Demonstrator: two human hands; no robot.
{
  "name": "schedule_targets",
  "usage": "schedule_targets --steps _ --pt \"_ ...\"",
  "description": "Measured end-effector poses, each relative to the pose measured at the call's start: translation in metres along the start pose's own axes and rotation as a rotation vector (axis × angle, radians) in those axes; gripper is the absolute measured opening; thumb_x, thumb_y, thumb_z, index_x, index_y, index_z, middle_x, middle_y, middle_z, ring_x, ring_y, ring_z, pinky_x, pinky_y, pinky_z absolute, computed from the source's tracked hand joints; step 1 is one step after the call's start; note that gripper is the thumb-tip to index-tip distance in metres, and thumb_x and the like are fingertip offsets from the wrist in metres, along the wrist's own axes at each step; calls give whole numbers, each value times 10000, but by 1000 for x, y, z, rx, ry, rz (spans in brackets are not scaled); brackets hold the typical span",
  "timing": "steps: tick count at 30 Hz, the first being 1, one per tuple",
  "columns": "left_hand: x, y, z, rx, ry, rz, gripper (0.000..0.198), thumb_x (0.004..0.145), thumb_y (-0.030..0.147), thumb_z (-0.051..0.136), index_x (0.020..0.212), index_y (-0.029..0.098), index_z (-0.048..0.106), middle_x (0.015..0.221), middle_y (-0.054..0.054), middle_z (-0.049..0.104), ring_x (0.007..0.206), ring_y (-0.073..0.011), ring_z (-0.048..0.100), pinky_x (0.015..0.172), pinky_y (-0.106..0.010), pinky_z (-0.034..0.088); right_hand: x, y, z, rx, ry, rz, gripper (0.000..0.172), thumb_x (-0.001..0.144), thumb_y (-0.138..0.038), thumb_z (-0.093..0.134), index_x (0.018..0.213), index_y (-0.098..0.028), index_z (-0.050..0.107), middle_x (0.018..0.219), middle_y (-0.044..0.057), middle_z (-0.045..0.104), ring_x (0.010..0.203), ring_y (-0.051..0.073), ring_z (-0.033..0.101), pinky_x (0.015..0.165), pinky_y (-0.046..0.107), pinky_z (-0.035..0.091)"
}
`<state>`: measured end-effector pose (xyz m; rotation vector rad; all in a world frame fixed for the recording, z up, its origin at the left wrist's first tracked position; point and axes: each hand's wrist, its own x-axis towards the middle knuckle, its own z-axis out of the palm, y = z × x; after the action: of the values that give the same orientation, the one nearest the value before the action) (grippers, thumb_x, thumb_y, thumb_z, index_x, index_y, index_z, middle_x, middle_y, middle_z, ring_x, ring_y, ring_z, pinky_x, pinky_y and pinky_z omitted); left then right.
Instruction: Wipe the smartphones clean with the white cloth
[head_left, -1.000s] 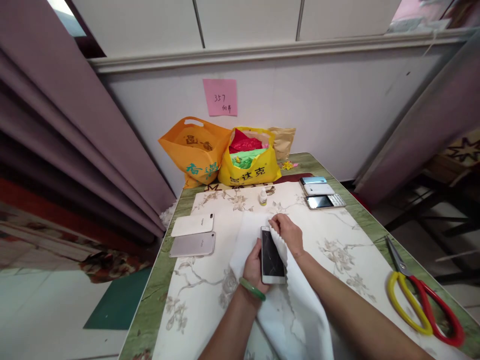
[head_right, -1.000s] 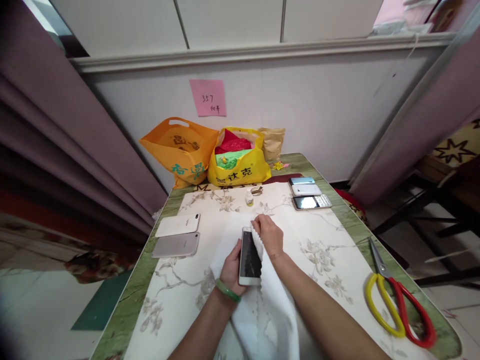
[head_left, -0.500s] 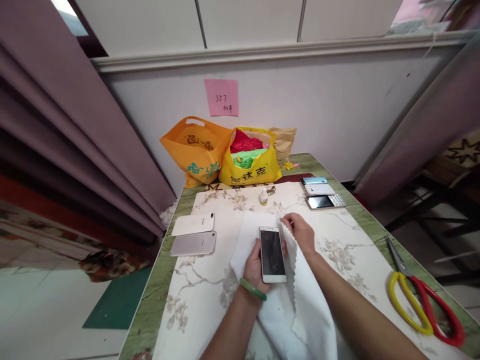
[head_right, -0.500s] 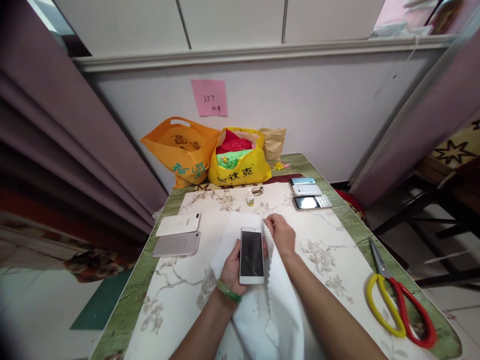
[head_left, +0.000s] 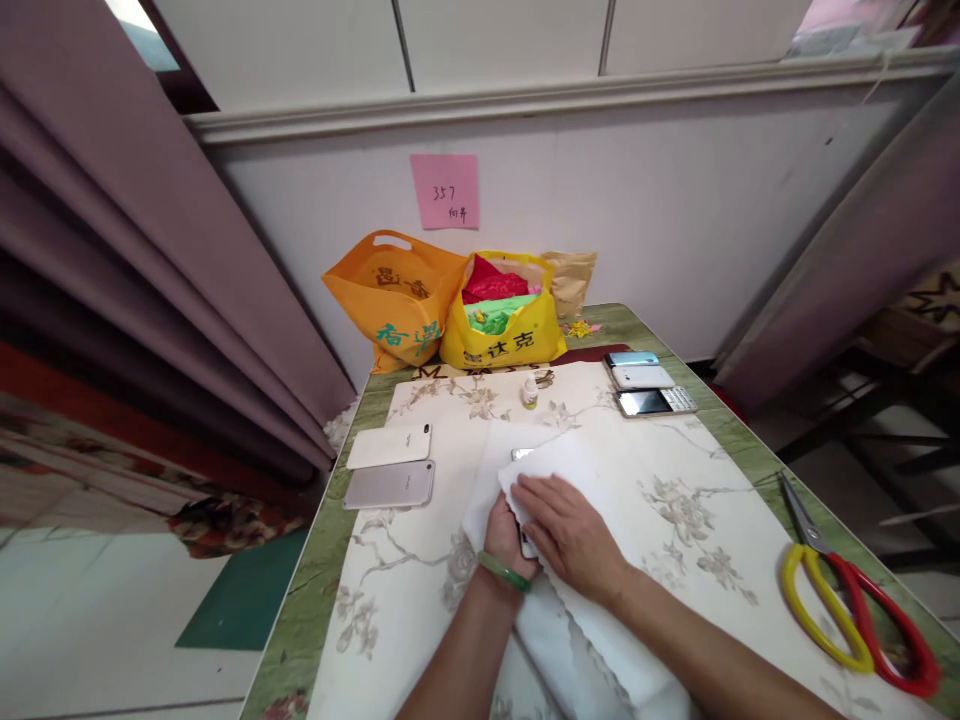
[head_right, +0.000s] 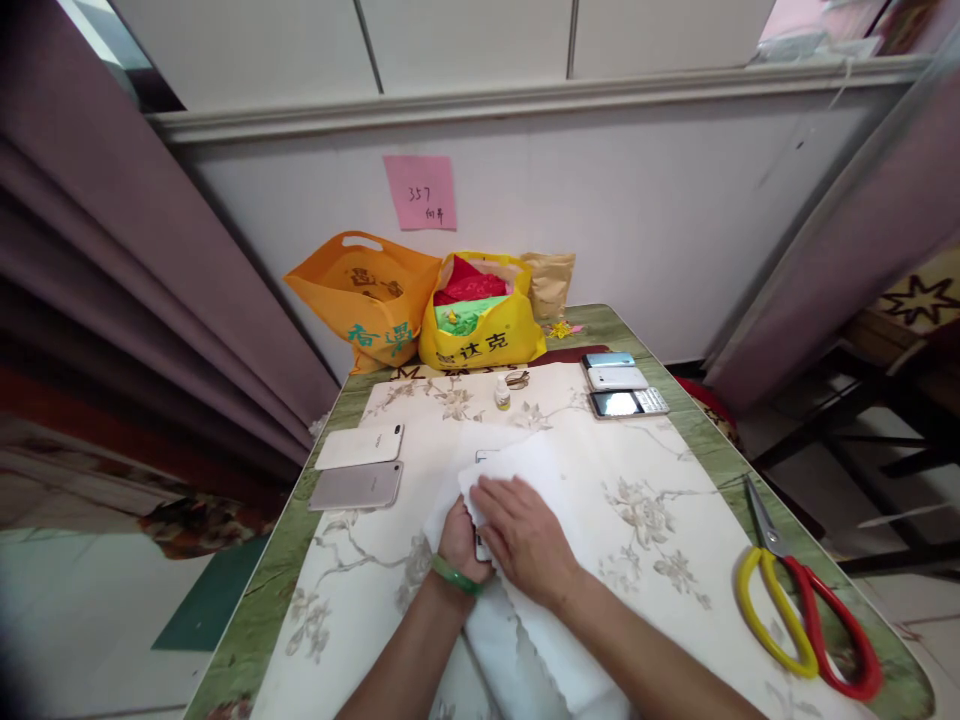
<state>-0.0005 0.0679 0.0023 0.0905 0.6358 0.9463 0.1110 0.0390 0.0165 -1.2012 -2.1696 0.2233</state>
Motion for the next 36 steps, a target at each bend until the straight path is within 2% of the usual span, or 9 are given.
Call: schedule_targets --steps 2,5,10,15,19,21,26,32,36 --pt "0 0 4 -43 10 -35 311 883 366 537 1045 149 689 945 -105 745 985 -249 685 895 -355 532 2 14 -4 -109 -4 102 483 953 -310 489 1432 -270 432 1399 76 531 1343 286 421 1109 581 310" --pt "-1 0 8 -96 28 -52 297 884 334 553 1067 132 670 961 -103 741 991 -234 688 936 -351 512 -3 21 -7 -174 51 231 461 967 -294 464 1427 -266 441 1393 82 534 1350 298 413 1091 608 317" --pt "0 -1 5 -89 27 -34 281 874 367 562 919 120 688 827 -105 736 991 -266 683 918 -383 522 -20 13 -5 -35 -117 -53 524 979 -243 420 1492 -267 312 1477 50 433 1393 236 352 1133 506 325" --pt "-2 -1 9 -79 41 -33 287 882 327 551 1055 131 669 933 -92 740 1011 -231 677 946 -340 499 -15 16 -7 -126 -53 195 520 997 -285 390 1504 -263 277 1507 70 380 1404 287 321 1114 611 280" --pt "-5 -1 9 -70 59 -7 255 876 333 550 993 155 691 868 -70 740 921 -215 695 868 -289 526 -18 13 -3 -1 -127 -37 538 976 -253 434 1497 -253 299 1491 57 409 1408 248 320 1154 553 256" --pt "-3 -1 8 -70 55 -9 261 879 336 546 984 146 691 832 -69 736 902 -224 698 856 -307 532 -18 20 0 72 -61 -30 459 977 -261 446 1435 -274 423 1420 45 509 1360 235 408 1151 533 282" --pt "4 -3 9 -82 -2 -2 361 894 385 538 1060 92 666 962 -124 734 947 -237 690 897 -357 511 -18 48 -1 275 398 452 307 980 -335 442 1178 -223 648 1188 83 673 1092 228 635 942 405 519" --pt "4 -7 10 -163 -34 -29 349 909 389 518 991 93 684 879 -100 739 797 -211 694 873 -363 508 -23 48 1 211 323 421 303 980 -368 423 1129 -220 642 1137 78 668 1047 223 626 926 370 496" --pt "5 -7 8 -175 -43 -34 364 912 395 509 998 87 683 865 -104 737 812 -222 689 867 -370 504 -24 49 4 173 309 419 307 983 -374 409 1136 -228 632 1144 72 660 1060 223 619 926 362 492"
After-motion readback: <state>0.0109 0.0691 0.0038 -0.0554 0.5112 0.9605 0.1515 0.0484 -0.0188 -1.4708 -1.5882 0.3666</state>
